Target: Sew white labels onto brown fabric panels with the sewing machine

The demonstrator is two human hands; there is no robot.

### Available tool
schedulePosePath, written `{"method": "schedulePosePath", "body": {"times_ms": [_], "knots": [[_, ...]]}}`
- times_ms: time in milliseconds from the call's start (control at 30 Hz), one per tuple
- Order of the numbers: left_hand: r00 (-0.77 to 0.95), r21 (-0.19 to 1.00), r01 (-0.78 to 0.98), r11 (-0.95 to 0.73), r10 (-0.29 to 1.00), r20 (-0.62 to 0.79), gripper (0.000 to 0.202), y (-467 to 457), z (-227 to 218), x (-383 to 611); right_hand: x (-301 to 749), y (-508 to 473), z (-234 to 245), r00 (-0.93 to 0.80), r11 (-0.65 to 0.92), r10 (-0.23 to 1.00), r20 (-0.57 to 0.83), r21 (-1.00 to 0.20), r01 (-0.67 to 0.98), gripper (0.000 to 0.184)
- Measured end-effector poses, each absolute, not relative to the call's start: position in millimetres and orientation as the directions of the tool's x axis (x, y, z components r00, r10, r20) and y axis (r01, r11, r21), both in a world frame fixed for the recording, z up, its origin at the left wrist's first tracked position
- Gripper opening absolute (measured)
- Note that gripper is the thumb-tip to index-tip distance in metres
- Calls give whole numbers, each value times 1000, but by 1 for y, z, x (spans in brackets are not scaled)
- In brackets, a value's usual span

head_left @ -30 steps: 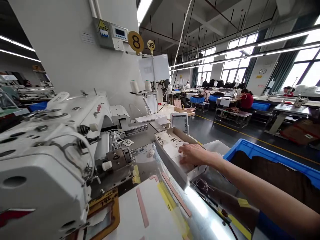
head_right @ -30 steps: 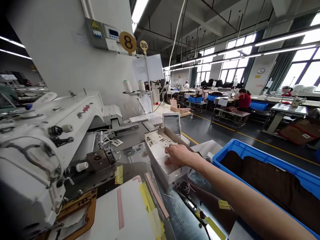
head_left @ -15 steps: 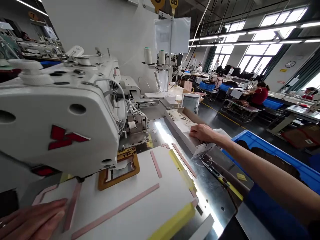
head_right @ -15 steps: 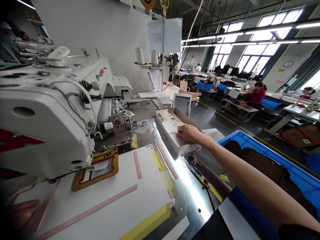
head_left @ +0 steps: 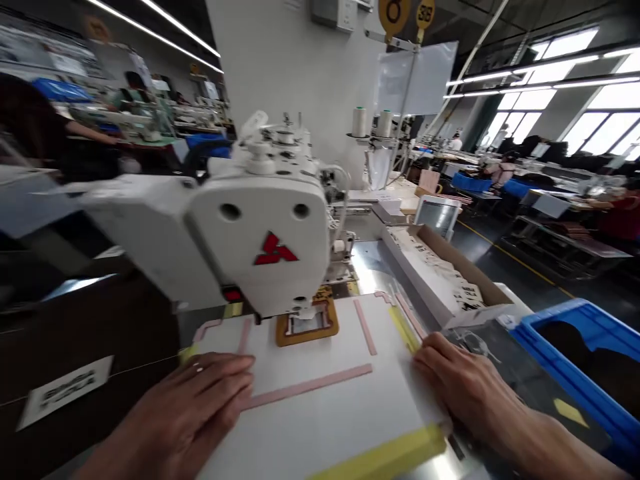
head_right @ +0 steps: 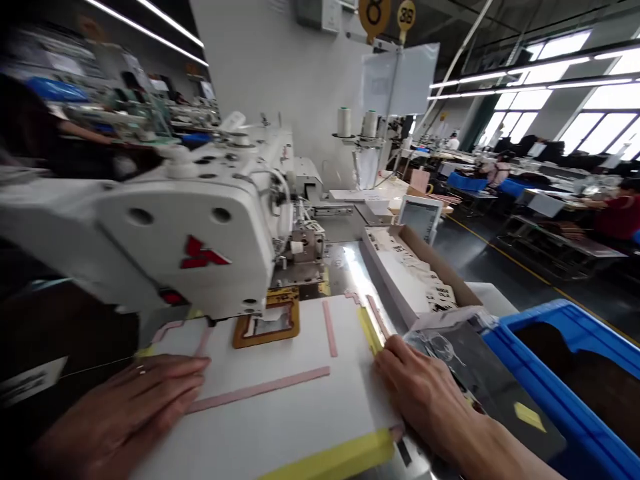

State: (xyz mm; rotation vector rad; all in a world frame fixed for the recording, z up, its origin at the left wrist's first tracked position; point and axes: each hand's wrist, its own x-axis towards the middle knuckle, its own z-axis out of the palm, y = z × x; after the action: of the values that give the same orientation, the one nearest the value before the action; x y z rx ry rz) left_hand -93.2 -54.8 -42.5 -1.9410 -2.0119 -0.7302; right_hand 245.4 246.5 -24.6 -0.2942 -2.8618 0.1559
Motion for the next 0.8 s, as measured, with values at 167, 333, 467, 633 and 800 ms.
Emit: {"method": "schedulePosePath", "body": {"times_ms": [167, 333, 467, 633, 800], "knots": [[55, 74, 992, -103, 874, 482, 21, -52, -12, -83, 219, 251, -26, -919, 986, 137, 370, -144, 89, 20], [107, 84, 981, -177, 844, 525, 25, -45, 12, -51, 157, 218, -11, -910, 979, -88, 406, -132, -153, 18], [175, 14, 978, -208, 855, 488, 26, -38, 8, -32, 125, 195, -19, -913, 967, -189, 362, -91, -236, 20], [236, -220, 959, -178, 932, 274, 69, -34, -10, -36, 134, 190, -34, -851, 961, -199, 486, -73, -267, 28], [165, -249, 963, -97, 949, 268, 81, -31, -17, -48, 131, 196, -46, -825, 960, -261, 502, 44, -277, 67]]}}
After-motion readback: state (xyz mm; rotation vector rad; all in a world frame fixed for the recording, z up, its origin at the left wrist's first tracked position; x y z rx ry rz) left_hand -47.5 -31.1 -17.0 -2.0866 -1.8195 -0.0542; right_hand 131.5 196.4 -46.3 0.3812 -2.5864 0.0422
